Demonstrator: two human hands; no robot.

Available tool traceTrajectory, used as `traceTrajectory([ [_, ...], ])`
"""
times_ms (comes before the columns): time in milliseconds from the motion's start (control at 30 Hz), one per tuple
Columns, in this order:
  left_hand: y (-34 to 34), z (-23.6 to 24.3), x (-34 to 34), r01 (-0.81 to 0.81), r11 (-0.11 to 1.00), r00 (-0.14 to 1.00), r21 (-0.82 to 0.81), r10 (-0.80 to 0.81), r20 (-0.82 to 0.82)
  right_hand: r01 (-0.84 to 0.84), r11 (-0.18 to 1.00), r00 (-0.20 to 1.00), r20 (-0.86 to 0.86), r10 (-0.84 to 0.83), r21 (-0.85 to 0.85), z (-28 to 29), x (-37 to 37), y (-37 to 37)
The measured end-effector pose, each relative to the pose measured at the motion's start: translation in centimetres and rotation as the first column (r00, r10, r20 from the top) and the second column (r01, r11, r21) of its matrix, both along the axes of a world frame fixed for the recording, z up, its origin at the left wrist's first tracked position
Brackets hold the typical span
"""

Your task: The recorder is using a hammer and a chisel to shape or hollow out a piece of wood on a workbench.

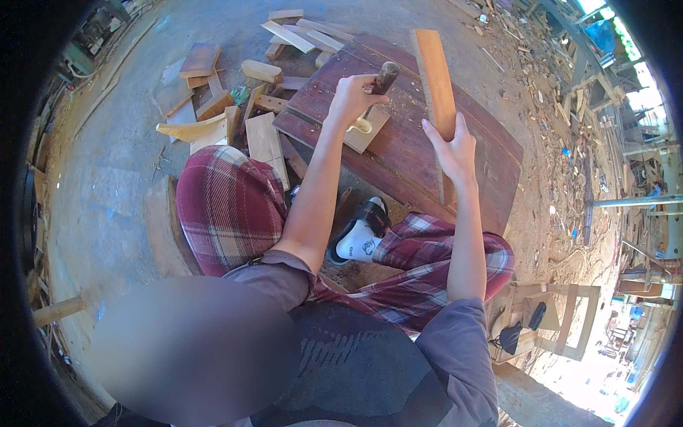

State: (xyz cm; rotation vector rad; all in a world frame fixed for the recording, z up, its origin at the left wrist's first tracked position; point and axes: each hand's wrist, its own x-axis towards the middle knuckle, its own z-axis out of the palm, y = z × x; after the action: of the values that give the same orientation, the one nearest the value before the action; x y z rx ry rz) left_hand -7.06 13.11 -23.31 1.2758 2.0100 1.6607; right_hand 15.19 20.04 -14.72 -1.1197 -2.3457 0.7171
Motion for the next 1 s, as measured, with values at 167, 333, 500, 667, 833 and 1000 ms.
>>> traceTrajectory([
  [167, -0.2, 0.1, 0.0, -0.001, 1.0, 1.0, 0.003, 0.001, -0.008, -0.012, 1.0, 1.0, -0.023, 0.012, 0.023, -0.1, 0.0, 0.1],
  [333, -0.4, 0.2, -0.2, -0.01, 1.0, 1.0, -0.006, 0.01, -0.01, -0.027, 0.999, 0.999, -0.041, 0.028, 0.023, -0.3, 0.1, 0.1],
  [500, -0.3, 0.1, 0.1, -0.03, 0.999, 0.999, -0.02, 0.029, -0.021, -0.009, 1.0, 1.0, -0.008, 0.009, 0.003, -0.1, 0.1, 0.2],
  [667, 0.0, -0.8, -0.2, -0.015, 0.998, 1.0, -0.061, 0.014, -0.019, -0.021, 1.0, 0.999, -0.027, 0.022, 0.023, -0.4, 0.1, 0.2],
  [833, 0.0, -0.3, 0.1, -0.025, 0.999, 0.999, 0.023, 0.026, -0.025, -0.026, 1.0, 0.999, -0.025, 0.026, 0.014, -1.0, 0.4, 0.8],
  [1000, -0.3, -0.5, -0.1, -0.003, 0.996, 1.0, -0.093, 0.005, 0.012, -0.038, 0.999, 0.999, -0.034, 0.038, 0.024, -0.9, 0.4, 0.5],
])
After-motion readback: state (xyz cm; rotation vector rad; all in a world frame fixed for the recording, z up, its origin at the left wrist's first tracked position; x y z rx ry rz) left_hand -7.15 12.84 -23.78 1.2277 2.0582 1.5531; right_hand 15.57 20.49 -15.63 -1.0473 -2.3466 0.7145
